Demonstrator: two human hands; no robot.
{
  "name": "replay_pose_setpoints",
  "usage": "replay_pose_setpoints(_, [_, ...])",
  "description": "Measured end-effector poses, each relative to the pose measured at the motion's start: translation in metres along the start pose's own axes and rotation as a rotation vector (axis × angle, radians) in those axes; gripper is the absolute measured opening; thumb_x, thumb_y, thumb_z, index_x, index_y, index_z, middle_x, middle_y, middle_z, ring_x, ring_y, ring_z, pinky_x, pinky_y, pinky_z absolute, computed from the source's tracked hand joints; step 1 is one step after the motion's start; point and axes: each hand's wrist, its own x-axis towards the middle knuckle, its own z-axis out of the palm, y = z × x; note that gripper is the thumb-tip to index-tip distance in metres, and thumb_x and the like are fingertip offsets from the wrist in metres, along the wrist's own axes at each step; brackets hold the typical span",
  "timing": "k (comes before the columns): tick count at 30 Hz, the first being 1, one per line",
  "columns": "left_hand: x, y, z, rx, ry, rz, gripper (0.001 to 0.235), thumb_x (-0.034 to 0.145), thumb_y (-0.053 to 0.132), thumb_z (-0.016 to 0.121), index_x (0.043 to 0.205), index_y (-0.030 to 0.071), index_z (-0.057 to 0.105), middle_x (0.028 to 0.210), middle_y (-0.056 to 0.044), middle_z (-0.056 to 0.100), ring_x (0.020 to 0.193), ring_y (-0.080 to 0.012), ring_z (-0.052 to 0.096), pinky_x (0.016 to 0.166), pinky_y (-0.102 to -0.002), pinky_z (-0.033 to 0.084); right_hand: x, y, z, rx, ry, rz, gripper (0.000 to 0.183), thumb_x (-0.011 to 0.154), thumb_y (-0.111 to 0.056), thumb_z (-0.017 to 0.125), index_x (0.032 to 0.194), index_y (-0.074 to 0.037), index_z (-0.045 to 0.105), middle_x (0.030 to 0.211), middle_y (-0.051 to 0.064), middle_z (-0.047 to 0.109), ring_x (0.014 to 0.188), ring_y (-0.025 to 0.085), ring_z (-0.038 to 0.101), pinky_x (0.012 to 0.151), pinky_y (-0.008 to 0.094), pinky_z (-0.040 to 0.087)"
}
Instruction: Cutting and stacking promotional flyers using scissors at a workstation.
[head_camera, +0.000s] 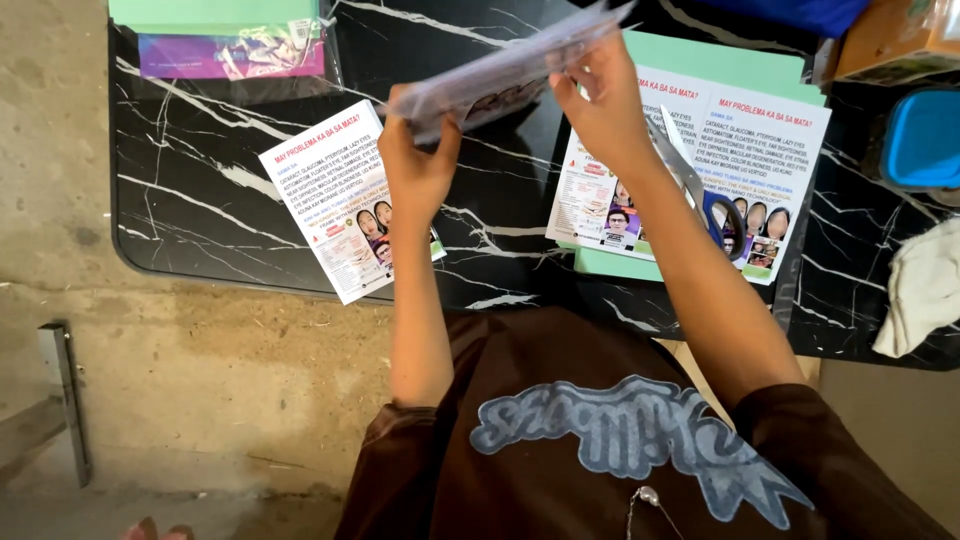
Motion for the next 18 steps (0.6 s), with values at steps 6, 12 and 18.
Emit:
replay_pose_setpoints(6, [-0.006,0.022,0.007,-0.094,-0.038,0.008,0.067,0.087,0.017,0.085,0.14,0.005,0.046,0.141,-0.019,0.061,0.136,-0.0277,0.059,0.118,-0.04,0.047,-0.004,0.001,-0.001,-0.023,-0.026,-0.034,0.043,0.102,-0.003,0.077,0.132,-0.013,0.048,0.128,0.006,0.062,0.124,0.019,0.063,0.113,0.034,0.052])
replay_pose_setpoints(12, [0.01,0.004,0.018,-0.12,0.044,0.162,0.095,0.083,0.02,0.083,0.16,0.01,0.027,0.155,-0.015,0.046,0.152,-0.0272,0.043,0.135,-0.042,0.027,0.004,-0.015,0.011,-0.152,0.006,-0.109,0.082,0.089,0.0,0.091,0.146,-0.016,0.034,0.135,0.013,0.059,0.134,0.026,0.059,0.114,0.038,0.052])
replay_pose_setpoints(18, [0.011,0.015,0.023,-0.03,0.145,0.168,0.09,0.092,0.004,0.084,0.16,0.011,0.026,0.159,-0.014,0.039,0.144,-0.0259,0.044,0.127,-0.041,0.038,0.011,0.006,0.005,0.007,-0.017,-0.109,0.082,0.098,0.012,0.082,0.151,-0.017,0.026,0.142,0.013,0.058,0.139,0.026,0.06,0.125,0.043,0.045])
